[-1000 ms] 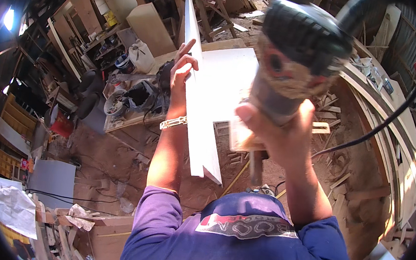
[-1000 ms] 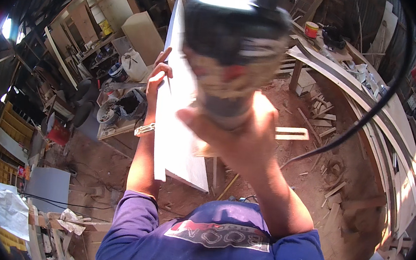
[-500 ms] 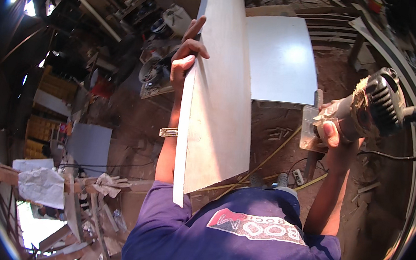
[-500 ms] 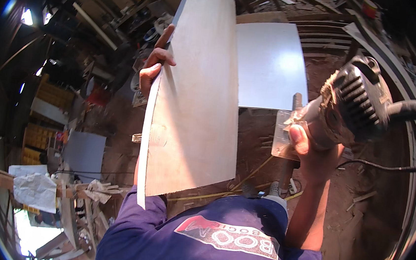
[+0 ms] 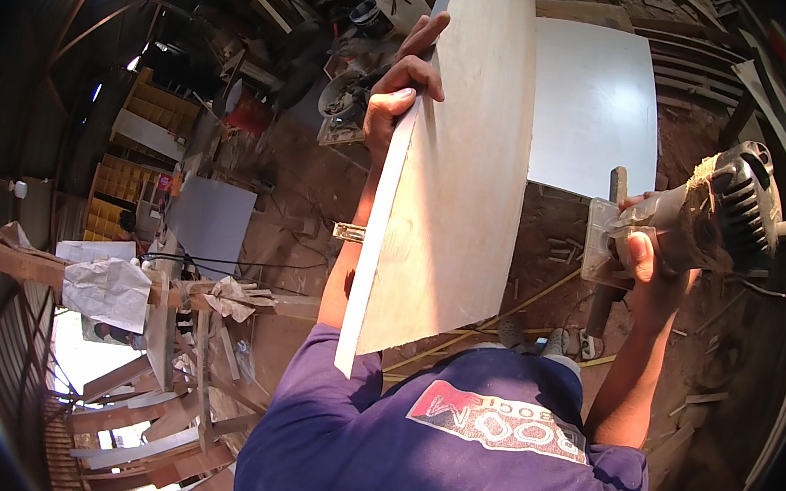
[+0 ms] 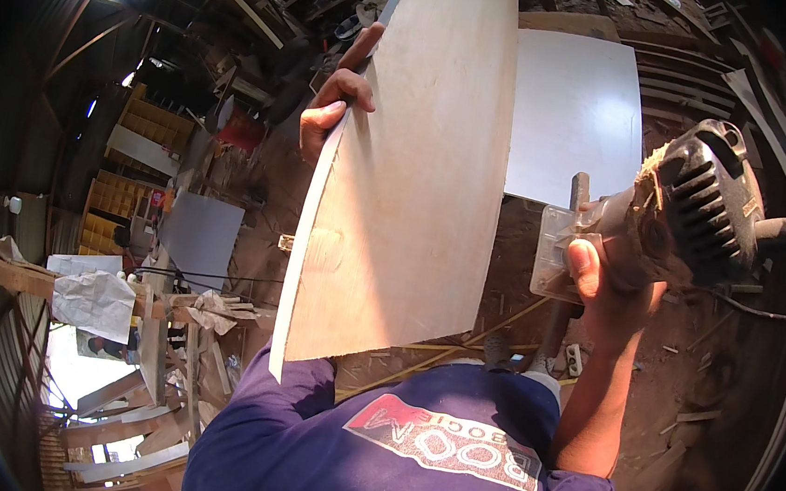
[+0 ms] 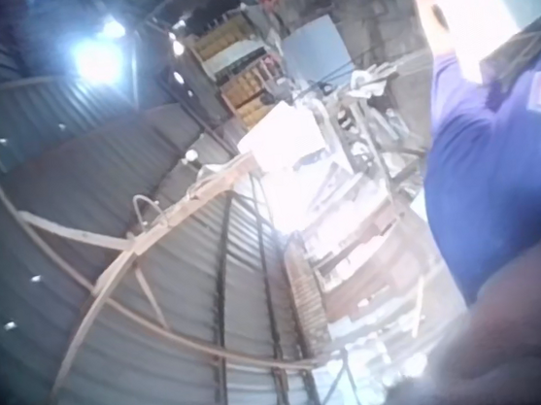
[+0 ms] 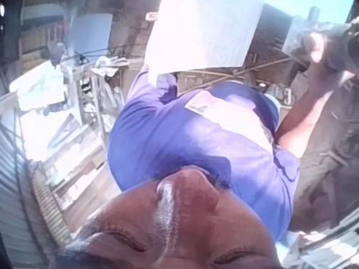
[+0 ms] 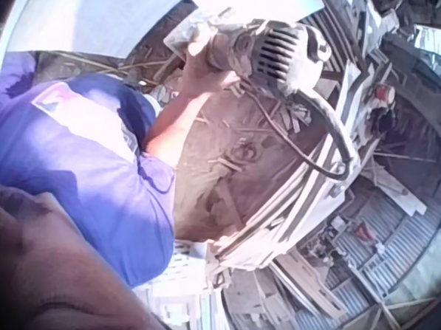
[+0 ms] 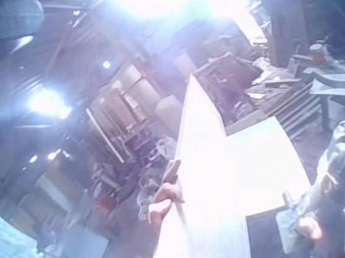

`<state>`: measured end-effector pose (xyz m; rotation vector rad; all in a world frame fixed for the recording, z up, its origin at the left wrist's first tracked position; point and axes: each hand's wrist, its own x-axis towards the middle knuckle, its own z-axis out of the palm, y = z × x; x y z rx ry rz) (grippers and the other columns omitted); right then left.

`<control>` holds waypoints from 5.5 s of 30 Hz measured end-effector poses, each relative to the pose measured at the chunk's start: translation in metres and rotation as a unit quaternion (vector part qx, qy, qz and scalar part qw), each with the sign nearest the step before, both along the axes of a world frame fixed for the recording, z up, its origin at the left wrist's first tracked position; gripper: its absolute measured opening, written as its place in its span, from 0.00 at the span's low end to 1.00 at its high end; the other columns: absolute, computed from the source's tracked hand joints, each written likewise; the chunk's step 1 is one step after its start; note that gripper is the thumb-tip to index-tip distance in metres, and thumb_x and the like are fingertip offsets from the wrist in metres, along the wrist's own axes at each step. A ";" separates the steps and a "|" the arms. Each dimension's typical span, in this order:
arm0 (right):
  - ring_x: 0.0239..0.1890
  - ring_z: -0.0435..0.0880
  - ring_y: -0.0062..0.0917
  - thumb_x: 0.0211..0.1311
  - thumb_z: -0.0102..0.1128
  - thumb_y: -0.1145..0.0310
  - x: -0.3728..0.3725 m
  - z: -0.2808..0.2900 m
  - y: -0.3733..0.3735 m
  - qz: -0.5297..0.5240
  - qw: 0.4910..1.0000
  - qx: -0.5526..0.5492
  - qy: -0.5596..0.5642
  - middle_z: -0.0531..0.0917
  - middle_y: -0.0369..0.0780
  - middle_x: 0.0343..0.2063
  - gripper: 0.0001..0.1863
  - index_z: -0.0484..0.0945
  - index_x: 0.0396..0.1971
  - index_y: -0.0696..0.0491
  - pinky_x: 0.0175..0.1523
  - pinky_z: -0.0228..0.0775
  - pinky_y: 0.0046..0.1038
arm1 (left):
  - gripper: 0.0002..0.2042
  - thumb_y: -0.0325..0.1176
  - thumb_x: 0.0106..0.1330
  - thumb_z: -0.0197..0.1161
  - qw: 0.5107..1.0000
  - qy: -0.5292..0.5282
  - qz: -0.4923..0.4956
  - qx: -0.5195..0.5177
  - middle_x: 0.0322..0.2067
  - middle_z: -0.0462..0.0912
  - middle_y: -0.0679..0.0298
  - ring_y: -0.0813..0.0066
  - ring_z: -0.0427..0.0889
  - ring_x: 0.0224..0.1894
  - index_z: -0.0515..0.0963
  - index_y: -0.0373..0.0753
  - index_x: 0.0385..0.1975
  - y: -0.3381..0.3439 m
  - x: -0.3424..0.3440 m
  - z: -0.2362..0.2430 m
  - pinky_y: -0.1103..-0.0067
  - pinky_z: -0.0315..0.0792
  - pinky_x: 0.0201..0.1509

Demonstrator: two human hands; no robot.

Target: The person uses a handheld power router to trim and finish the edges of a white board, moving the tool along the perimeter and flipping the piece to reach all sides.

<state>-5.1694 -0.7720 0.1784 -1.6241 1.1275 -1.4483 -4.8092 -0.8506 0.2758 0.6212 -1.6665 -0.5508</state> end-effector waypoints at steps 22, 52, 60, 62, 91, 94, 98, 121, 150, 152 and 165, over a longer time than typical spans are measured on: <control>0.47 0.84 0.29 0.61 0.77 0.48 0.022 0.051 0.048 0.109 0.994 -0.009 -0.016 0.86 0.42 0.44 0.28 0.83 0.43 0.61 0.57 0.76 0.36 | 0.27 0.45 0.58 0.44 0.993 0.090 -0.060 0.048 0.79 0.59 0.55 0.59 0.53 0.82 0.85 0.31 0.41 0.005 -0.019 -0.001 0.62 0.50 0.81; 0.35 0.86 0.17 0.55 0.80 0.72 0.166 0.199 0.179 0.081 0.985 -0.057 -0.143 0.87 0.35 0.32 0.15 0.84 0.39 0.61 0.41 0.79 0.23 | 0.40 0.69 0.76 0.35 0.981 0.045 0.060 -0.177 0.37 0.88 0.56 0.54 0.77 0.57 0.75 0.37 0.20 -0.011 -0.039 0.003 0.61 0.59 0.73; 0.35 0.86 0.17 0.58 0.80 0.67 0.166 0.192 0.172 0.076 0.993 -0.044 -0.078 0.88 0.35 0.32 0.17 0.84 0.40 0.60 0.41 0.78 0.24 | 0.32 0.61 0.75 0.42 0.986 0.027 0.087 -0.136 0.42 0.90 0.64 0.55 0.73 0.65 0.77 0.41 0.20 -0.005 -0.038 0.002 0.57 0.50 0.74; 0.35 0.86 0.17 0.58 0.79 0.66 0.170 0.194 0.168 0.078 0.993 -0.052 -0.073 0.88 0.35 0.32 0.17 0.84 0.40 0.60 0.41 0.78 0.24 | 0.32 0.62 0.75 0.42 0.987 0.024 0.089 -0.131 0.43 0.90 0.64 0.55 0.73 0.66 0.77 0.41 0.20 -0.005 -0.036 0.001 0.56 0.49 0.75; 0.31 0.82 0.13 0.62 0.76 0.64 0.198 0.193 0.046 0.076 0.990 -0.119 -0.030 0.86 0.34 0.31 0.15 0.83 0.40 0.58 0.37 0.75 0.21 | 0.26 0.52 0.77 0.54 0.724 0.495 -0.453 0.162 0.57 0.79 0.58 0.65 0.81 0.57 0.67 0.41 0.66 0.029 -0.063 0.032 0.68 0.79 0.61; 0.32 0.82 0.13 0.61 0.76 0.64 0.202 0.202 0.039 0.088 0.988 -0.121 -0.048 0.87 0.34 0.31 0.16 0.83 0.41 0.59 0.37 0.75 0.21 | 0.26 0.49 0.82 0.44 0.818 0.474 -0.297 0.135 0.66 0.67 0.56 0.63 0.73 0.65 0.59 0.41 0.72 0.004 -0.054 0.004 0.67 0.71 0.69; 0.35 0.92 0.27 0.52 0.79 0.51 0.201 0.189 0.000 0.039 0.991 -0.126 -0.023 0.92 0.38 0.32 0.22 0.87 0.38 0.53 0.44 0.81 0.31 | 0.27 0.47 0.85 0.37 0.875 0.450 -0.143 0.106 0.73 0.61 0.54 0.62 0.69 0.70 0.53 0.41 0.78 -0.014 -0.057 -0.017 0.65 0.65 0.76; 0.37 0.92 0.34 0.48 0.80 0.49 0.180 0.197 0.038 0.051 0.994 -0.092 -0.011 0.91 0.45 0.33 0.29 0.84 0.43 0.56 0.44 0.82 0.35 | 0.22 0.48 0.82 0.38 0.845 0.432 -0.259 0.181 0.48 0.80 0.58 0.69 0.84 0.47 0.70 0.38 0.58 -0.010 -0.048 -0.019 0.70 0.82 0.51; 0.35 0.92 0.41 0.42 0.70 0.27 0.226 0.189 -0.243 -0.090 0.985 -0.135 0.055 0.90 0.45 0.27 0.36 0.92 0.30 0.49 0.46 0.84 0.41 | 0.35 0.42 0.65 0.59 0.945 0.211 0.007 0.249 0.61 0.79 0.51 0.65 0.79 0.62 0.68 0.27 0.70 0.001 -0.035 0.017 0.71 0.68 0.71; 0.37 0.92 0.42 0.39 0.73 0.30 0.224 0.194 -0.248 -0.063 0.989 -0.125 0.050 0.90 0.47 0.30 0.38 0.90 0.33 0.54 0.45 0.85 0.41 | 0.37 0.38 0.60 0.66 0.963 0.106 0.070 0.240 0.61 0.79 0.50 0.66 0.80 0.61 0.69 0.25 0.69 0.006 -0.032 0.027 0.72 0.68 0.70; 0.41 0.91 0.44 0.52 0.69 0.38 0.225 0.191 -0.347 -0.050 0.967 -0.135 0.210 0.90 0.50 0.33 0.32 0.88 0.39 0.55 0.46 0.81 0.44 | 0.44 0.34 0.53 0.77 0.957 0.066 0.027 0.282 0.64 0.76 0.50 0.65 0.76 0.66 0.65 0.24 0.71 0.007 -0.034 0.057 0.69 0.64 0.74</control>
